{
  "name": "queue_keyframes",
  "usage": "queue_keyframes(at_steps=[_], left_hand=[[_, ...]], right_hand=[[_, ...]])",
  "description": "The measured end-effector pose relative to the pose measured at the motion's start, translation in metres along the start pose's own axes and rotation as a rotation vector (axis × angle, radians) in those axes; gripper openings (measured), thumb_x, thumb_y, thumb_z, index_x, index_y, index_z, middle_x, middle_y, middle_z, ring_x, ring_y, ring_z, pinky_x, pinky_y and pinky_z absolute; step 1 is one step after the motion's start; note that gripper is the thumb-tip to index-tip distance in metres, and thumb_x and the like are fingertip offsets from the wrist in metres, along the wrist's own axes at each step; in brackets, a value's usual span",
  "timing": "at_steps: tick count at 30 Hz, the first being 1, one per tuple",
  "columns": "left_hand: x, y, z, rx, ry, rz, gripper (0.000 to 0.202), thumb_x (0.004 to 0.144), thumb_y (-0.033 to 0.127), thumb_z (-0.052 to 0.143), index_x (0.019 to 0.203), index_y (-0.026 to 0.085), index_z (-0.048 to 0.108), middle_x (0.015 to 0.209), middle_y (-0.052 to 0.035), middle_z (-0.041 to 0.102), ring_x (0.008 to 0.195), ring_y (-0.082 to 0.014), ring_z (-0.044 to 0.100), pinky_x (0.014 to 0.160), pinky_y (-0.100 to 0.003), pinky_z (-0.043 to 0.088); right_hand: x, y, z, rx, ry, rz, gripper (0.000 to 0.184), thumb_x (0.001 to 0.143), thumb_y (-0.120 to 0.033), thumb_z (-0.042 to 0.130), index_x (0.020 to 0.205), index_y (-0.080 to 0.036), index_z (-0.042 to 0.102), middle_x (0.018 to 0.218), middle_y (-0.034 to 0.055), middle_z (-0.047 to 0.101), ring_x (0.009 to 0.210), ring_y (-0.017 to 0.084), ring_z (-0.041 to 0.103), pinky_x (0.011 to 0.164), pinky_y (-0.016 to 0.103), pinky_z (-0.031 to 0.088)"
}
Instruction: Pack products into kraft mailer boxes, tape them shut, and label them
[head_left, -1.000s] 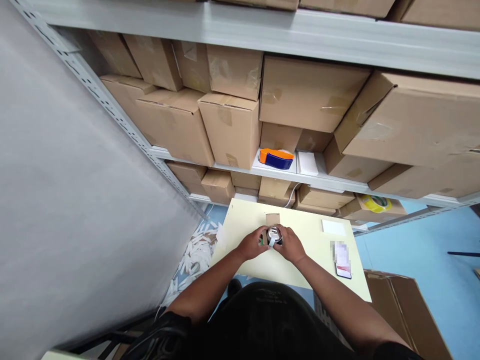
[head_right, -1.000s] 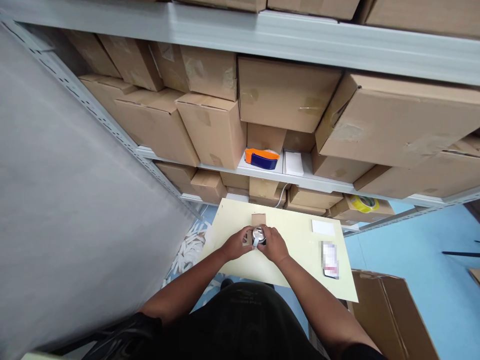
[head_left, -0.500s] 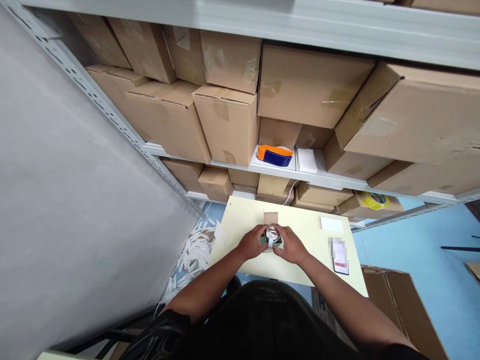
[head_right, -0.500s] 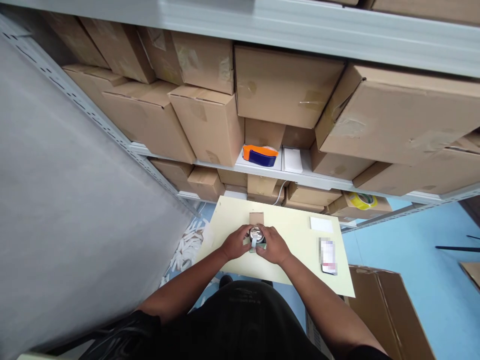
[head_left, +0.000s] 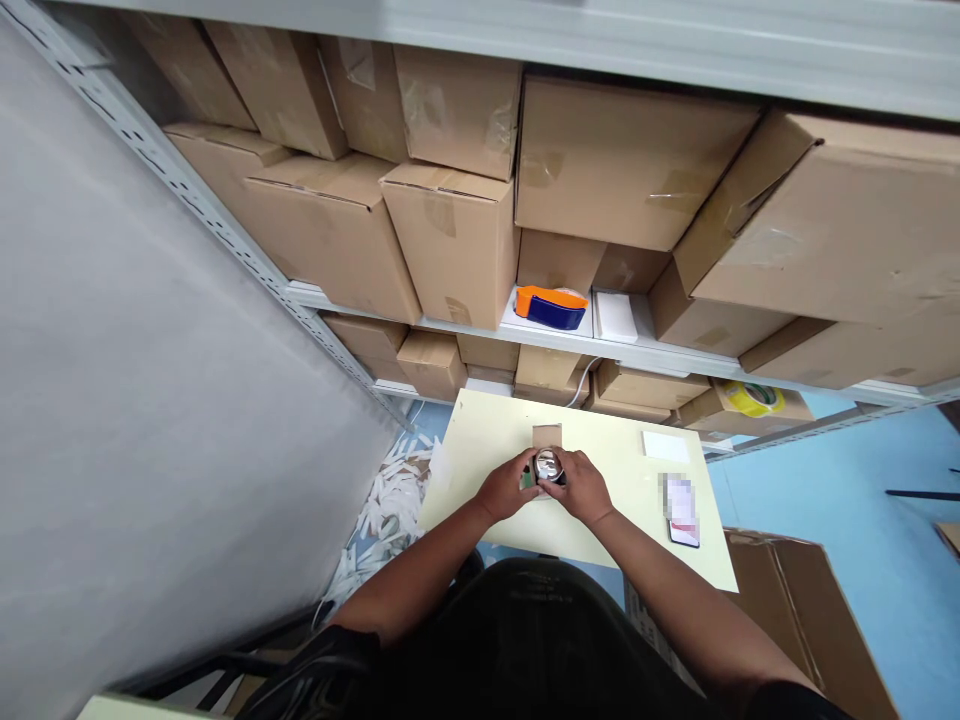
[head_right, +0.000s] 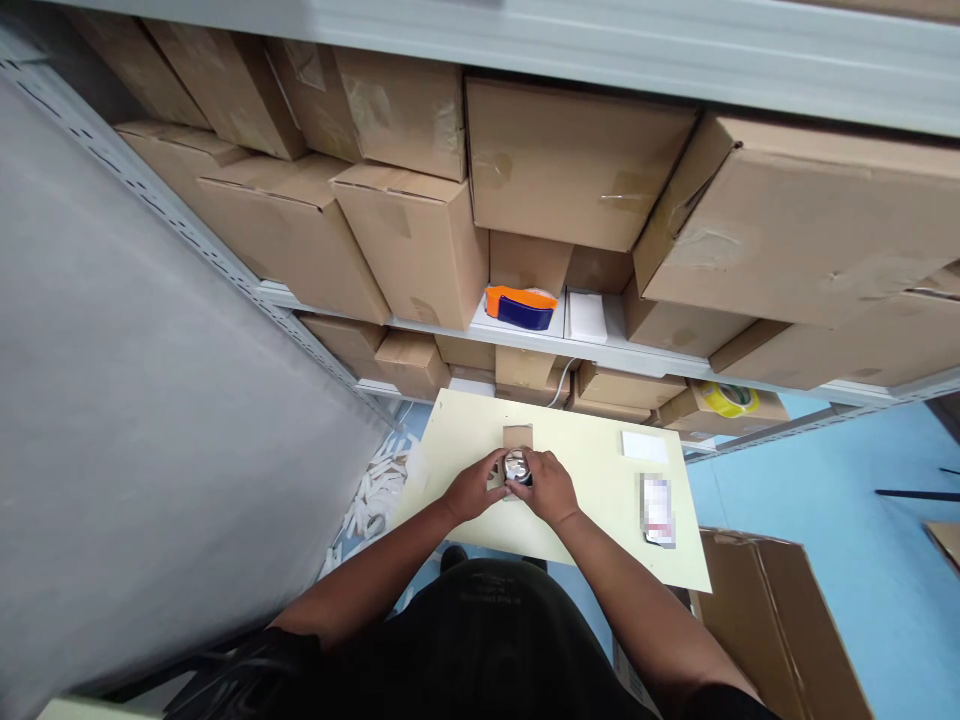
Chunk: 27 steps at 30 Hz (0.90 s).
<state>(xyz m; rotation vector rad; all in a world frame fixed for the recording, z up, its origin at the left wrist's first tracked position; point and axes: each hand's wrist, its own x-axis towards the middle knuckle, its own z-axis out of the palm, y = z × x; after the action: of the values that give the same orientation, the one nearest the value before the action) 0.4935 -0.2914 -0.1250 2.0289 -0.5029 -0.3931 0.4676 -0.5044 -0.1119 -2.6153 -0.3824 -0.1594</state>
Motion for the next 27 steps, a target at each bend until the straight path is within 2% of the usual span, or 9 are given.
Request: queue_keyframes(at_steps=[6, 10, 12, 15, 17, 20, 22, 25, 27], left_hand=[[-0.004, -0.006, 0.002, 0.034, -0.019, 0.052, 0.083, 0.078, 0.032, 0.082, 0.151, 0.029, 0.044, 0.152, -0.0081, 0.054, 0.136, -0.0295, 0.055, 0.115, -0.045, 0.043], [-0.007, -0.009, 0.006, 0.020, 0.009, 0.030, 0.085, 0.080, 0.035, 0.081, 0.154, 0.029, 0.039, 0.155, -0.0093, 0.051, 0.130, -0.0292, 0.059, 0.109, -0.045, 0.049], [-0.008, -0.008, 0.008, 0.007, 0.038, -0.027, 0.087, 0.077, 0.034, 0.082, 0.153, 0.029, 0.038, 0.149, -0.0095, 0.056, 0.118, -0.0279, 0.065, 0.100, -0.043, 0.054], [-0.008, -0.006, 0.010, -0.009, 0.063, -0.081, 0.087, 0.073, 0.032, 0.086, 0.148, 0.027, 0.043, 0.137, -0.0089, 0.064, 0.110, -0.0267, 0.068, 0.094, -0.041, 0.057], [-0.008, -0.005, 0.011, 0.003, 0.043, -0.044, 0.086, 0.073, 0.031, 0.085, 0.149, 0.027, 0.043, 0.143, -0.0097, 0.060, 0.119, -0.0280, 0.064, 0.100, -0.043, 0.055], [-0.009, -0.006, 0.011, 0.077, -0.017, 0.056, 0.083, 0.080, 0.033, 0.080, 0.154, 0.028, 0.041, 0.159, -0.0099, 0.043, 0.143, -0.0308, 0.046, 0.117, -0.047, 0.043], [-0.009, -0.009, 0.011, 0.142, -0.060, 0.106, 0.074, 0.088, 0.038, 0.073, 0.155, 0.026, 0.043, 0.164, -0.0110, 0.036, 0.149, -0.0325, 0.036, 0.122, -0.049, 0.035], [-0.009, -0.011, 0.013, 0.199, -0.102, 0.168, 0.053, 0.100, 0.035, 0.055, 0.151, 0.024, 0.049, 0.163, -0.0116, 0.036, 0.146, -0.0323, 0.039, 0.121, -0.051, 0.036], [-0.007, -0.010, 0.015, 0.203, -0.056, 0.191, 0.052, 0.100, 0.027, 0.051, 0.151, 0.024, 0.048, 0.159, -0.0112, 0.042, 0.141, -0.0303, 0.044, 0.118, -0.051, 0.039]], right_hand=[[-0.007, 0.004, -0.006, 0.003, -0.075, -0.061, 0.062, 0.085, -0.038, 0.073, 0.141, -0.020, 0.055, 0.128, 0.0164, 0.061, 0.116, 0.035, 0.055, 0.098, 0.052, 0.051], [-0.017, 0.006, -0.012, 0.100, -0.103, -0.097, 0.059, 0.086, -0.033, 0.070, 0.142, -0.024, 0.053, 0.134, 0.0148, 0.056, 0.123, 0.034, 0.053, 0.103, 0.053, 0.049], [-0.024, 0.007, -0.008, 0.198, -0.027, -0.007, 0.054, 0.086, -0.029, 0.067, 0.138, -0.023, 0.053, 0.133, 0.0145, 0.054, 0.122, 0.031, 0.056, 0.101, 0.050, 0.052], [-0.031, 0.007, 0.003, 0.340, 0.050, 0.191, 0.037, 0.087, -0.027, 0.062, 0.124, -0.023, 0.055, 0.120, 0.0102, 0.057, 0.104, 0.025, 0.064, 0.087, 0.043, 0.059], [-0.034, 0.008, 0.009, 0.393, 0.038, 0.237, 0.028, 0.087, -0.029, 0.061, 0.114, -0.023, 0.057, 0.111, 0.0070, 0.059, 0.093, 0.022, 0.065, 0.082, 0.040, 0.060], [-0.034, 0.007, 0.011, 0.411, 0.021, 0.242, 0.024, 0.087, -0.029, 0.062, 0.110, -0.023, 0.058, 0.106, 0.0053, 0.060, 0.087, 0.020, 0.064, 0.082, 0.039, 0.059], [-0.033, 0.006, 0.009, 0.408, 0.027, 0.268, 0.024, 0.088, -0.030, 0.061, 0.110, -0.023, 0.057, 0.100, 0.0041, 0.061, 0.083, 0.020, 0.063, 0.080, 0.038, 0.057], [-0.033, 0.004, 0.010, 0.423, 0.036, 0.303, 0.024, 0.090, -0.035, 0.059, 0.110, -0.023, 0.056, 0.093, 0.0024, 0.060, 0.080, 0.020, 0.062, 0.078, 0.037, 0.055], [-0.033, 0.004, 0.013, 0.451, 0.031, 0.340, 0.025, 0.089, -0.037, 0.059, 0.109, -0.023, 0.055, 0.090, 0.0010, 0.060, 0.078, 0.020, 0.062, 0.076, 0.036, 0.054]])
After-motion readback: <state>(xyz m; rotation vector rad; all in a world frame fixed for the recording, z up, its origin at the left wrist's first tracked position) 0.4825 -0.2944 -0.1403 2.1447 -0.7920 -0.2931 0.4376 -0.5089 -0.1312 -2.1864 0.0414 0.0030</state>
